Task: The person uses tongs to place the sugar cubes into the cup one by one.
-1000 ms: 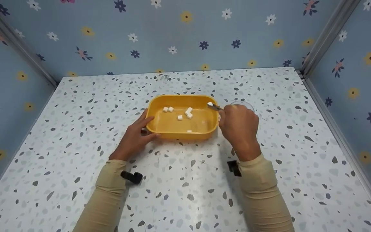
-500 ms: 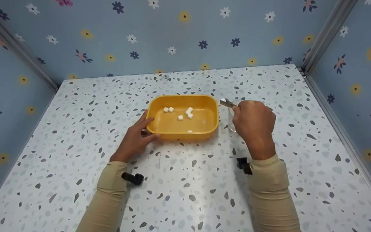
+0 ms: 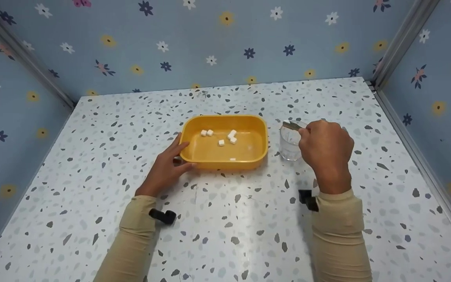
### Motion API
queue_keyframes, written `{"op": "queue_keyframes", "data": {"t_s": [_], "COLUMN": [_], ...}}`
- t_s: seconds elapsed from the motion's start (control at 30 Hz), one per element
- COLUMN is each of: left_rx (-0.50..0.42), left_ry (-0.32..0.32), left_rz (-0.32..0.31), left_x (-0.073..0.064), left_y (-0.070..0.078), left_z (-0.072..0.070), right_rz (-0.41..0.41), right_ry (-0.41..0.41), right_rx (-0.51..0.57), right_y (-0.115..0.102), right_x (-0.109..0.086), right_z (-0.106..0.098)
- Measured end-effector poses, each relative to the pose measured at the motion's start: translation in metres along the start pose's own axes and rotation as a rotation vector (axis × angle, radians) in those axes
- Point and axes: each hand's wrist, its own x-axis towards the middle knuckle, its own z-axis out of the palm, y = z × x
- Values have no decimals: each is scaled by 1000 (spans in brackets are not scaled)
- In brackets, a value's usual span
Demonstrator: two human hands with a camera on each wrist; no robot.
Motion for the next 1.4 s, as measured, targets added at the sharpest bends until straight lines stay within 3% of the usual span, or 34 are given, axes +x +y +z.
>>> {"op": "queue_keyframes", "data": {"t_s": [0.33,0.7,1.4], "left_rx": [-6,1,3], "left_ry": [23,10,-1], "left_rz": [-13,-29,-24], "left_x": [-4,-2,-1], "left_y": [-3,0,2], "left_z": [-1,2,1], "right_rz": [5,32,69], "right_ry": [-24,-120,-172], "right_rx": [-9,-23,-31], "right_y": [2,14,18], "right_x": [8,15,13], "right_z": [2,13,24]}}
